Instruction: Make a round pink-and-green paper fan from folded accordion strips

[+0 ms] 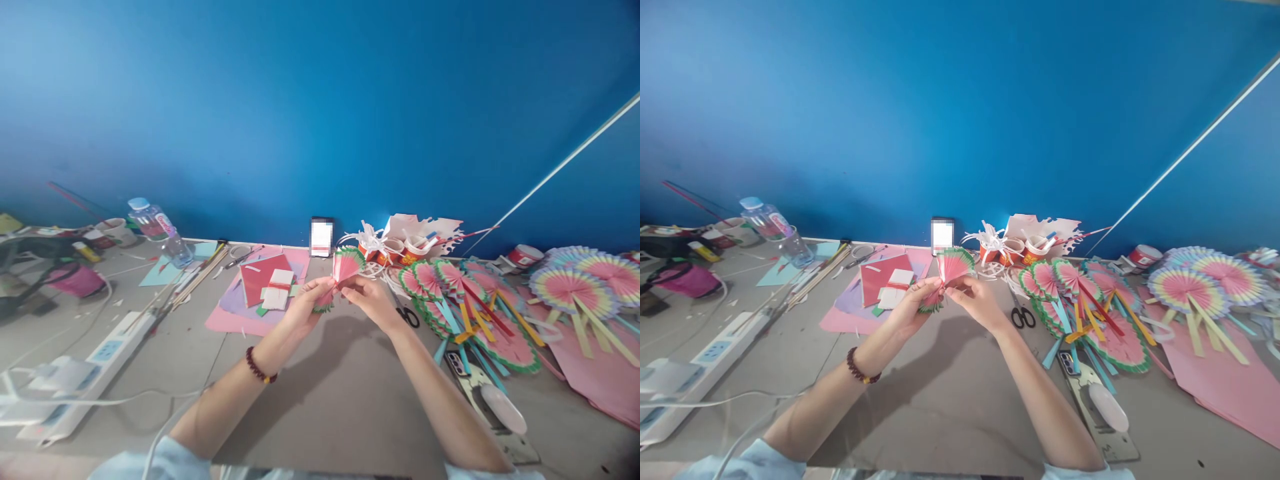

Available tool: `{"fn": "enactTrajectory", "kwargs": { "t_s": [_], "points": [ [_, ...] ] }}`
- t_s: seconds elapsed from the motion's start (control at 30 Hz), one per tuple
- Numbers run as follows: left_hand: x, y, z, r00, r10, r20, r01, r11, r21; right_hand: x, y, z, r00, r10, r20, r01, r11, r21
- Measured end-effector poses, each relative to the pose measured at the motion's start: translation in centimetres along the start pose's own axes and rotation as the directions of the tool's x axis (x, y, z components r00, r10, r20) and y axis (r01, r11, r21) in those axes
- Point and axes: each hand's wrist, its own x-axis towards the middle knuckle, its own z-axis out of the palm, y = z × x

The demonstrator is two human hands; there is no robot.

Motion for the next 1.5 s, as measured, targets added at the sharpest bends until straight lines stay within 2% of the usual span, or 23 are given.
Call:
{"fn": "enactTrajectory", "kwargs": {
  "t_s": [0.13,0.27,0.4,0.6,0.77,0.9,1.0,1.1,1.27,1.37,1.5],
  "points": [
    [-0.3,0.0,0.4,0.998,0.007,-0.059,-0.008,1.0,-0.01,-0.1,-0.1,0.4,1.0,-0.008,-0.013,0.008,1.0,0.008],
    [-0.1,-0.3,0.2,0.998,0.03,-0.049,-0.03,1.0,0.003,0.0,0.4,0.4,1.0,0.01,0.025,-0.012,0.997,0.082],
    [0.1,-0.7,-0.2,0.997,0.024,-0.068,-0.022,0.999,0.028,0.2,1.0,0.4,0.999,0.022,-0.035,-0.02,0.999,0.036],
    [0.5,-1.4,-0.5,0.997,0.005,-0.079,-0.002,0.999,0.042,0.5,1.7,0.4,0.994,0.11,-0.023,-0.107,0.99,0.092],
    [0.7,-3.0,-0.9,0.992,0.011,-0.129,-0.003,0.998,0.06,0.8,2.4,0.3,0.987,0.16,0.017,-0.161,0.977,0.137],
    [1.2,-4.6,-1.7,0.97,0.128,-0.206,-0.094,0.982,0.166,0.8,2.9,0.6,0.962,0.262,0.078,-0.269,0.96,0.081],
    [1.7,-5.5,-2.6,0.972,0.177,-0.153,-0.131,0.954,0.271,0.8,3.3,1.0,0.939,0.332,0.09,-0.338,0.939,0.063],
    [2.0,-6.1,-3.7,0.966,0.243,-0.089,-0.186,0.889,0.418,0.7,3.9,1.5,0.907,0.416,0.066,-0.419,0.906,0.062],
    [2.0,-7.1,-5.4,0.949,0.316,0.004,-0.241,0.714,0.658,0.0,5.8,2.7,0.869,0.494,0.024,-0.494,0.865,0.093],
    [1.6,-7.5,-5.7,0.926,0.374,0.058,-0.287,0.592,0.753,-0.5,7.1,3.2,0.861,0.508,0.014,-0.506,0.854,0.123],
    [0.9,-7.7,-5.6,0.917,0.371,0.145,-0.322,0.479,0.817,-1.0,8.1,3.2,0.856,0.516,0.013,-0.514,0.851,0.104]
  ]
}}
